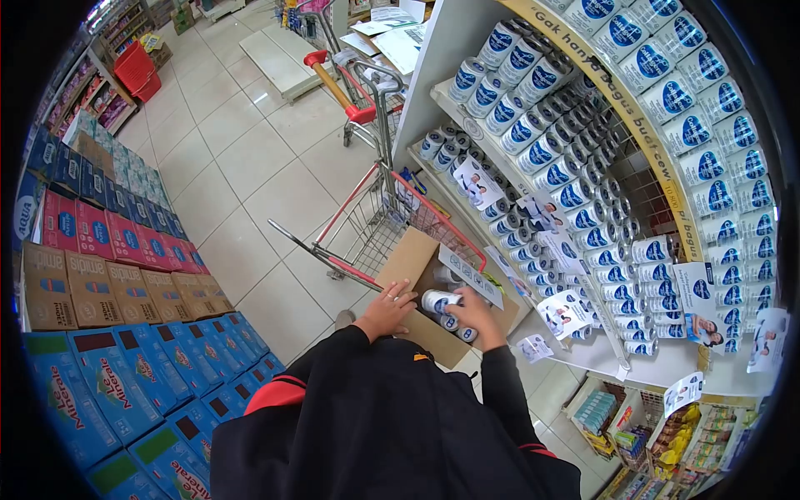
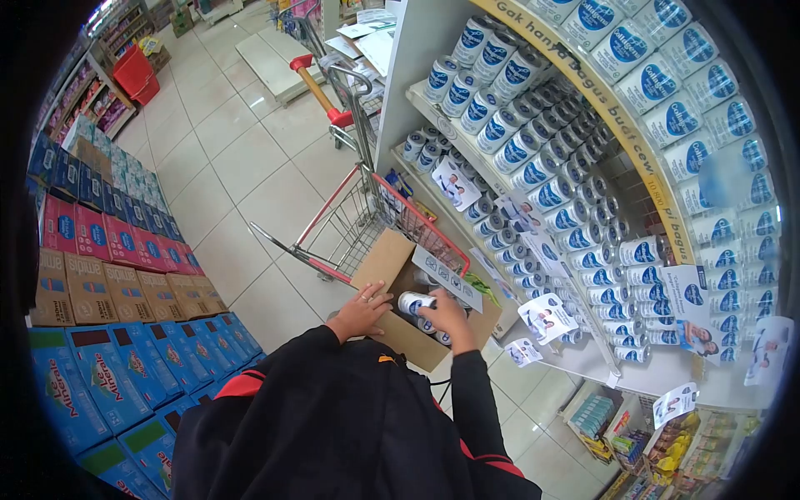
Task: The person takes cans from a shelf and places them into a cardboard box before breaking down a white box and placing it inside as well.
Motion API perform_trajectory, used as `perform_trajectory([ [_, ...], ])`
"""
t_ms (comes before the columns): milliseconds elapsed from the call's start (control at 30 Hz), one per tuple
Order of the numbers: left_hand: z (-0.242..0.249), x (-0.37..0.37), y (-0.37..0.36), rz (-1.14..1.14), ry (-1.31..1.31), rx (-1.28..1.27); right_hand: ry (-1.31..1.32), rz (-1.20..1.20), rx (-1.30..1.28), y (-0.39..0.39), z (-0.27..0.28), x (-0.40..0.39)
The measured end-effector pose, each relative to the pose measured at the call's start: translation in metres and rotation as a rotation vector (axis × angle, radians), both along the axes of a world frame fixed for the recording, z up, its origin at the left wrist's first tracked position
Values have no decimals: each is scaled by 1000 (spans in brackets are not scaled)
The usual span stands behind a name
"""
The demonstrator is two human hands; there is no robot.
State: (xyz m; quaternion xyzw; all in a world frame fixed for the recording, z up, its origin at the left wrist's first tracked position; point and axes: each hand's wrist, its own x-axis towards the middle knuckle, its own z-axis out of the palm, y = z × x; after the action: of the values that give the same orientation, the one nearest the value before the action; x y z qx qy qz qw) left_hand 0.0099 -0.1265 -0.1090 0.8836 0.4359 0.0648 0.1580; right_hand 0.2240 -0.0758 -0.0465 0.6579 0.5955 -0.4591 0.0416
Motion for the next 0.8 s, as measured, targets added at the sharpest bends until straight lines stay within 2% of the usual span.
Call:
perform_trajectory([
  [33, -2, 0, 0, -2, -10, 1, 103, -116, -55, 1, 11, 8],
  [67, -3, 0, 0, -4, -19, 4, 101, -120, -52, 0, 17, 17],
  [133, -3, 4, 1, 1, -12, -15, 482, -494, -99, -9, 27, 36],
  [167, -3, 5, 1, 14, -1, -35, 486, -491, -95, -11, 33, 42],
  [233, 0, 7, 3, 16, 43, -54, 866, -760, -178, -17, 42, 52],
  [267, 1, 10, 4, 13, 80, -75, 948, -819, -182, -20, 43, 56],
  [433, 10, 20, 9, 33, 184, -41, 1147, -950, -87, -24, 54, 59],
  [500, 13, 25, 13, 41, 180, -11, 1216, -917, 81, -22, 66, 59],
  [567, 14, 27, 19, 30, 208, -2, 1267, -918, 103, -17, 71, 71],
  [700, 10, 28, 31, -50, 257, 16, 1545, -1081, 333, 1, 89, 98],
  [800, 19, 25, 35, -73, 277, -23, 1634, -1044, 446, 30, 127, 119],
])
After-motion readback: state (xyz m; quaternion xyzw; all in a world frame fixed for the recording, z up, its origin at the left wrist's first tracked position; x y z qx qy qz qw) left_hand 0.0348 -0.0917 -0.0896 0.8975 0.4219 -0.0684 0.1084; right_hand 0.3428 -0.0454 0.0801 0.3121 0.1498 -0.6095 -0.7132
